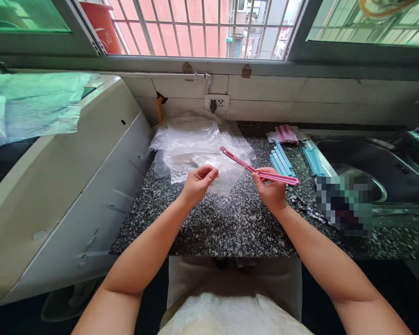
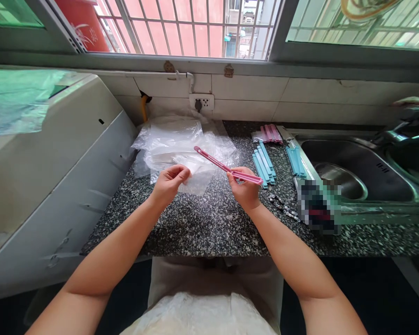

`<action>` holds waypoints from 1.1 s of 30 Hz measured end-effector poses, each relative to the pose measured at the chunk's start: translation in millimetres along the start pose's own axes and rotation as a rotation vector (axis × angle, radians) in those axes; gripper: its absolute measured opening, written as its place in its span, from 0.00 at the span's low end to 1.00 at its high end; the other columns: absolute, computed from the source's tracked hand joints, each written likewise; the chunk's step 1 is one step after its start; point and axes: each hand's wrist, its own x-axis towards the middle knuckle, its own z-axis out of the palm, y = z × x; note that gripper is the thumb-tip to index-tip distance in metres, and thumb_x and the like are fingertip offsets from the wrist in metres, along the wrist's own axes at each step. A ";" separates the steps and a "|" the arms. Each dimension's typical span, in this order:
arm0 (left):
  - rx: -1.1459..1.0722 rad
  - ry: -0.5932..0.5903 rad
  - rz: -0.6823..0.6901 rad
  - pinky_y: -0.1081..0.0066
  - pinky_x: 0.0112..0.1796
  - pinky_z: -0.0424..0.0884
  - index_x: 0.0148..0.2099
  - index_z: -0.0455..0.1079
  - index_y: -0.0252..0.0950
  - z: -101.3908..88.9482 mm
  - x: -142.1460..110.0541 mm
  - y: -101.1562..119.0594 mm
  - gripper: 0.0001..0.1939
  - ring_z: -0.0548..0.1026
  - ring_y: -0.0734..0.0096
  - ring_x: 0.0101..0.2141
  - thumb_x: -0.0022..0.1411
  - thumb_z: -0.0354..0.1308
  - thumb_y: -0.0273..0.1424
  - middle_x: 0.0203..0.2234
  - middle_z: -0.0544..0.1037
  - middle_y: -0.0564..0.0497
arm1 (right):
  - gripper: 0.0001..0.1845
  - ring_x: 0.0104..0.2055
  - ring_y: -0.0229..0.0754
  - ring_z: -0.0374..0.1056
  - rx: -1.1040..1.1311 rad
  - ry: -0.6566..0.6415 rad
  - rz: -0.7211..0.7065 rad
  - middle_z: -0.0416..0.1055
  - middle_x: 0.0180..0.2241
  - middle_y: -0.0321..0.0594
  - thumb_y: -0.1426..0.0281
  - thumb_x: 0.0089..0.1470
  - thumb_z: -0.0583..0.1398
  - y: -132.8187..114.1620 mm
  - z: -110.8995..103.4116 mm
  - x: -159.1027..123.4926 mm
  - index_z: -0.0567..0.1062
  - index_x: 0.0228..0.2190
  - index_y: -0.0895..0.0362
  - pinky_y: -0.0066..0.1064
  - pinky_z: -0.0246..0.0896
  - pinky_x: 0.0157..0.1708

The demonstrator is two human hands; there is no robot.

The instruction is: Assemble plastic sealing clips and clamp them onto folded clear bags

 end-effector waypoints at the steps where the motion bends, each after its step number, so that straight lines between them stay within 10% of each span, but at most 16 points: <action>1: -0.010 0.003 -0.009 0.75 0.23 0.56 0.22 0.67 0.35 -0.1 0.0 0.2 0.16 0.59 0.79 0.21 0.49 0.61 0.43 0.17 0.65 0.55 | 0.06 0.27 0.39 0.68 -0.009 -0.014 -0.015 0.73 0.27 0.39 0.65 0.52 0.59 -0.5 0.5 -1.0 0.72 0.29 0.55 0.32 0.66 0.28; 13: 0.040 -0.103 -0.118 0.73 0.23 0.51 0.22 0.67 0.34 3.6 1.3 -0.4 0.16 0.55 0.79 0.19 0.48 0.60 0.43 0.15 0.61 0.57 | 0.04 0.27 0.40 0.70 -0.121 -0.085 -0.294 0.74 0.25 0.38 0.67 0.52 0.59 -16.2 -0.7 -5.6 0.72 0.28 0.55 0.31 0.65 0.30; 33: -0.105 -0.018 -0.287 0.75 0.20 0.50 0.20 0.66 0.33 8.2 3.7 -13.6 0.20 0.55 0.82 0.17 0.44 0.63 0.45 0.13 0.62 0.57 | 0.05 0.26 0.41 0.70 -0.099 -0.113 -0.323 0.75 0.24 0.39 0.66 0.52 0.60 -18.4 -0.1 -6.8 0.73 0.27 0.54 0.32 0.64 0.27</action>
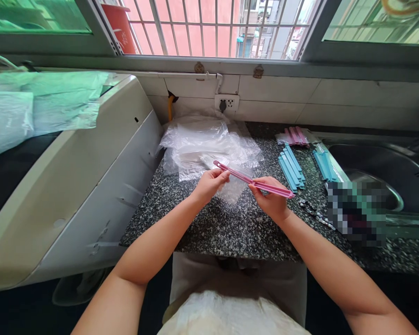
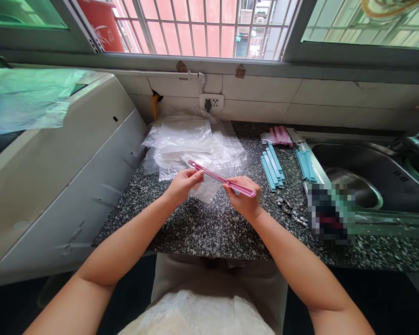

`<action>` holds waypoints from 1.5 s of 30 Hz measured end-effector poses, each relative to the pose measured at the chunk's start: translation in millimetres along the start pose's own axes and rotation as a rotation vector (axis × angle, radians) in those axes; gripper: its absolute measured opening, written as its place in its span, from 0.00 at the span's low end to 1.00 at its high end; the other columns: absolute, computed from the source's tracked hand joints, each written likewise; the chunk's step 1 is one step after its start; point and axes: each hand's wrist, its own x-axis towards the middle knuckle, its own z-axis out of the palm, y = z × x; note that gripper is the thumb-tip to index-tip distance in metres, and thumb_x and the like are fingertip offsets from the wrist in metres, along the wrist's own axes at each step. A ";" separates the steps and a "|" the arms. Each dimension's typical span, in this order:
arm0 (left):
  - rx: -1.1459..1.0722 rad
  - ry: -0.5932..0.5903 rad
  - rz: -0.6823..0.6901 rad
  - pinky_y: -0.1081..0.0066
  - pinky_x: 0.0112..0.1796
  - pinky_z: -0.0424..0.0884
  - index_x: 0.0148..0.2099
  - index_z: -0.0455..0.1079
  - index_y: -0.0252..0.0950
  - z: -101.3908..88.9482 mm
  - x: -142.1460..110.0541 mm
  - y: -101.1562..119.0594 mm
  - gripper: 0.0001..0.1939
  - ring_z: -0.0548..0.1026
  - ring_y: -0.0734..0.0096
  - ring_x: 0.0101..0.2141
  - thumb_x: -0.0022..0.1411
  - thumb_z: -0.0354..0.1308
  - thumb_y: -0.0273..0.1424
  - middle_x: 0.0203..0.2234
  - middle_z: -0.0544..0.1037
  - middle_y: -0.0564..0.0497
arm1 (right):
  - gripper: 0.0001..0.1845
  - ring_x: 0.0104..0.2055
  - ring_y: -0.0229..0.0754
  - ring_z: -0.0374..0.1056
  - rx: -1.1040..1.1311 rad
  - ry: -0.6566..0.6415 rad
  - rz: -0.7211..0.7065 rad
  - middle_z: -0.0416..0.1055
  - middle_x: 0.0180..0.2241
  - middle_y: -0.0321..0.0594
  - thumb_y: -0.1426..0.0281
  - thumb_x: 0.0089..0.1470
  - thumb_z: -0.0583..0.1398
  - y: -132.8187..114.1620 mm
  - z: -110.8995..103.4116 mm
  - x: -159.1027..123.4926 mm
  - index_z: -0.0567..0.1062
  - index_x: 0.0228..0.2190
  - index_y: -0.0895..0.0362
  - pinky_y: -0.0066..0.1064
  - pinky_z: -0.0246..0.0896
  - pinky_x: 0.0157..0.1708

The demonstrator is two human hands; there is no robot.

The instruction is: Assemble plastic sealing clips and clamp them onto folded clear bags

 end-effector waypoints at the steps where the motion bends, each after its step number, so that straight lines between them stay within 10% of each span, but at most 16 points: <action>1: -0.019 0.002 -0.012 0.75 0.20 0.50 0.20 0.66 0.33 0.1 0.4 -0.3 0.20 0.56 0.82 0.17 0.44 0.64 0.45 0.14 0.63 0.56 | 0.05 0.26 0.41 0.70 0.000 0.002 -0.008 0.75 0.24 0.39 0.66 0.52 0.60 0.0 0.2 0.0 0.73 0.27 0.55 0.32 0.64 0.27; 20: -0.220 -0.037 -0.181 0.76 0.18 0.48 0.26 0.69 0.32 -1.0 4.4 -0.7 0.15 0.55 0.84 0.16 0.40 0.68 0.37 0.15 0.63 0.57 | 0.08 0.26 0.41 0.70 0.011 -0.042 0.033 0.75 0.24 0.38 0.63 0.53 0.59 2.6 1.8 -2.8 0.74 0.27 0.54 0.32 0.65 0.28; 45: -0.211 -0.056 -0.069 0.74 0.18 0.48 0.23 0.68 0.32 -2.0 4.0 -0.7 0.12 0.55 0.84 0.15 0.41 0.65 0.34 0.12 0.59 0.59 | 0.05 0.31 0.42 0.72 0.129 -0.054 -0.029 0.76 0.29 0.40 0.67 0.52 0.60 6.9 -1.7 4.4 0.74 0.32 0.54 0.36 0.68 0.33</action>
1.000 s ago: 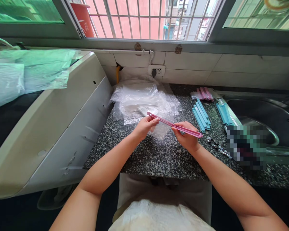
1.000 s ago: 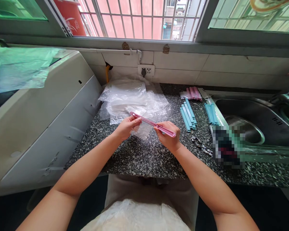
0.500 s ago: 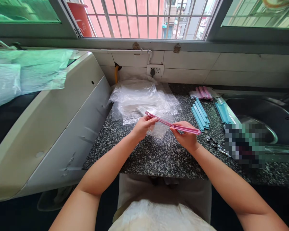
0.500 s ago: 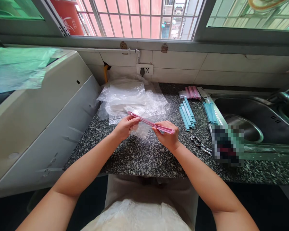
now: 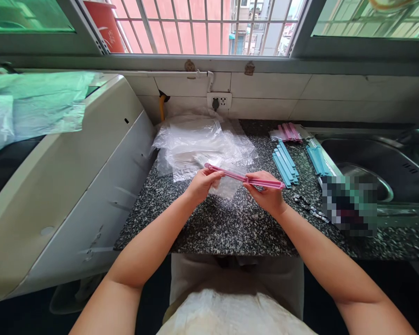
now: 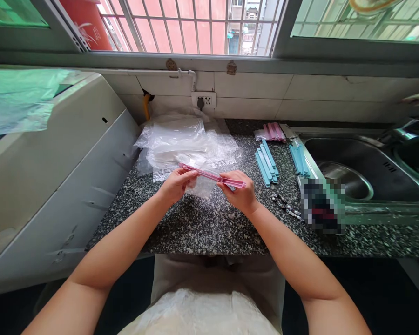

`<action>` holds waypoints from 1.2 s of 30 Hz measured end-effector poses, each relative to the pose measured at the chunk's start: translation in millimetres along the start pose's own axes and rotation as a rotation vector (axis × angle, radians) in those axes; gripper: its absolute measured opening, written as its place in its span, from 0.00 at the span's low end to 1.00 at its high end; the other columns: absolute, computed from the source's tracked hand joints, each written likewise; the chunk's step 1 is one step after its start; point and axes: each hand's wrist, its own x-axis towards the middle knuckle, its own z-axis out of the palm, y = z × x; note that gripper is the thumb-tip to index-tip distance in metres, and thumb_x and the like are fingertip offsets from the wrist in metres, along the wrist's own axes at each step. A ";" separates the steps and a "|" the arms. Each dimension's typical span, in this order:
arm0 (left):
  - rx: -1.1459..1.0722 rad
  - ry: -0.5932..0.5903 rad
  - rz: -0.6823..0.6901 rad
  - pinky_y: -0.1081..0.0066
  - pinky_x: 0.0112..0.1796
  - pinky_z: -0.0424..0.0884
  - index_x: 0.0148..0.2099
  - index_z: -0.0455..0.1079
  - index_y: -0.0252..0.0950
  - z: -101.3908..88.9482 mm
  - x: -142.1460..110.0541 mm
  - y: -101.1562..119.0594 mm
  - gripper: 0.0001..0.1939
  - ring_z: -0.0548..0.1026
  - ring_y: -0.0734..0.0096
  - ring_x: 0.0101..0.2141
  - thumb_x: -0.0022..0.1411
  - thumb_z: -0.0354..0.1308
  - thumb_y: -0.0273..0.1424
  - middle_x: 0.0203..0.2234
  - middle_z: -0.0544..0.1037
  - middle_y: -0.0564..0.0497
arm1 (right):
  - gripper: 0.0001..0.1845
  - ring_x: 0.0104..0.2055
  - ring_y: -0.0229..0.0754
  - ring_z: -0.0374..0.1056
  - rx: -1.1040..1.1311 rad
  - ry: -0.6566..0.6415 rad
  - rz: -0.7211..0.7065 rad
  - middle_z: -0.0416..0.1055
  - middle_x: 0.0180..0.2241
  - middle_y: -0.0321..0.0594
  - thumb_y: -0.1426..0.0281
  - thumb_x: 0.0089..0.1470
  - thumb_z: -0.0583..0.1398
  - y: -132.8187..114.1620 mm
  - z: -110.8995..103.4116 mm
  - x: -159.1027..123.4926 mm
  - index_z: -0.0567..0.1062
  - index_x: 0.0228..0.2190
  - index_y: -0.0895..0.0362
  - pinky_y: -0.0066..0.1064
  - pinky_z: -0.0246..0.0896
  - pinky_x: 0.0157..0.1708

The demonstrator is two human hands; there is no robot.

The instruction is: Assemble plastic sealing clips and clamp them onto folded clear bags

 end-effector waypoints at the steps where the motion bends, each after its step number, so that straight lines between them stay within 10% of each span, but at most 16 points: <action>1: 0.004 -0.006 0.005 0.74 0.19 0.49 0.23 0.68 0.32 0.0 -0.2 0.0 0.11 0.55 0.84 0.15 0.42 0.65 0.34 0.12 0.59 0.59 | 0.05 0.31 0.42 0.72 0.012 0.008 0.003 0.76 0.29 0.40 0.67 0.52 0.61 0.0 0.2 0.0 0.74 0.32 0.55 0.36 0.68 0.33; 36: -0.087 0.088 0.081 0.77 0.18 0.51 0.23 0.68 0.32 8.2 -5.5 -1.0 0.15 0.55 0.86 0.15 0.36 0.68 0.35 0.12 0.60 0.60 | 0.01 0.27 0.36 0.69 0.107 0.140 0.078 0.74 0.27 0.37 0.71 0.50 0.62 -3.5 2.4 -3.8 0.73 0.29 0.55 0.29 0.67 0.27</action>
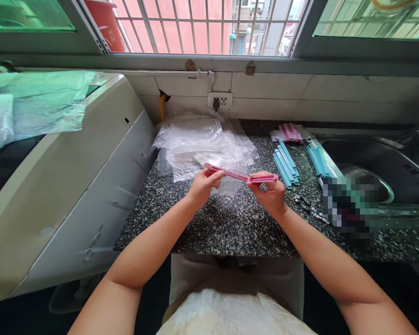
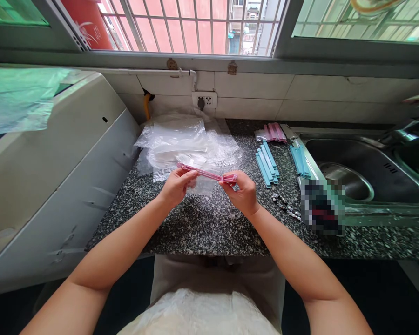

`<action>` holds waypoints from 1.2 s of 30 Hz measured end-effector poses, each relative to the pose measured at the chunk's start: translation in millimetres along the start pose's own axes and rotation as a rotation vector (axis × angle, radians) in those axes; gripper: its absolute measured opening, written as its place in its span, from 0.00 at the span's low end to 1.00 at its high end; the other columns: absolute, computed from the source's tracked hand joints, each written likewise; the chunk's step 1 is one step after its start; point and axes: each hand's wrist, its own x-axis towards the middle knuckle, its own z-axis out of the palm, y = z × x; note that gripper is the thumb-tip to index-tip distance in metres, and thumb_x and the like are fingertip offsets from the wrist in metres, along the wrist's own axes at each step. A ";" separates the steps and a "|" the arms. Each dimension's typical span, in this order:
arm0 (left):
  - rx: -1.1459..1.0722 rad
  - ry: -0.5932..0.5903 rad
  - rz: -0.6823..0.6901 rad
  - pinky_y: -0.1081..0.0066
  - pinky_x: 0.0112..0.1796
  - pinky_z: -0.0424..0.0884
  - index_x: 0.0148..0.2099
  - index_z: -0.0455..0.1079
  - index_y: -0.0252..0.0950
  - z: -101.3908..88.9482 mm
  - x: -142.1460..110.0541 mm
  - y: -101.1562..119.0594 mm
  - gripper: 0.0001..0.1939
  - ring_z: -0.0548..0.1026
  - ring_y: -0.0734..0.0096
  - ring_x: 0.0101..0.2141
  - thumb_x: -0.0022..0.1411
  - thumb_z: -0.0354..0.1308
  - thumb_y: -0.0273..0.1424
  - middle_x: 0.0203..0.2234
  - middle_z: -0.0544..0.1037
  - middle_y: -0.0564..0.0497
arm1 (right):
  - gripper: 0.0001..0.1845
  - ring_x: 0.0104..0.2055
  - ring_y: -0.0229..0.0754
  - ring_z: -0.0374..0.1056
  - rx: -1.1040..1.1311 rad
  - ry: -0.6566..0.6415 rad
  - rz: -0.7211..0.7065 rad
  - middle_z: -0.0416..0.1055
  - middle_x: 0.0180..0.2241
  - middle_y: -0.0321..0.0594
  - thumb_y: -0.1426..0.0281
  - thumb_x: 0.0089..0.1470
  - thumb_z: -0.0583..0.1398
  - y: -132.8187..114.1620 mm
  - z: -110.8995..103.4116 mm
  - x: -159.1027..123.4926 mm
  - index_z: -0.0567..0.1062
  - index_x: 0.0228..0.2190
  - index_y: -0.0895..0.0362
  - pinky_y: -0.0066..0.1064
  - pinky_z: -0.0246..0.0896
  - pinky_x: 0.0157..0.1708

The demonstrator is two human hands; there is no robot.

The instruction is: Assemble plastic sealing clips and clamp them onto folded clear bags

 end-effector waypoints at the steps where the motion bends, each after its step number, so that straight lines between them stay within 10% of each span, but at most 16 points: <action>1: -0.001 -0.001 0.001 0.77 0.18 0.51 0.22 0.67 0.32 0.2 -0.1 0.1 0.15 0.55 0.86 0.15 0.36 0.68 0.35 0.12 0.60 0.60 | 0.02 0.27 0.36 0.69 -0.001 0.006 -0.002 0.74 0.27 0.37 0.71 0.50 0.62 0.0 0.1 -0.1 0.73 0.29 0.55 0.29 0.67 0.27; 36: 0.184 0.012 0.167 0.75 0.22 0.60 0.24 0.73 0.34 2.9 -9.0 1.4 0.09 0.63 0.80 0.20 0.42 0.66 0.35 0.16 0.69 0.56 | 0.03 0.26 0.36 0.65 -0.033 -0.113 0.036 0.71 0.25 0.37 0.70 0.53 0.59 -3.0 -0.6 0.2 0.73 0.31 0.56 0.30 0.64 0.27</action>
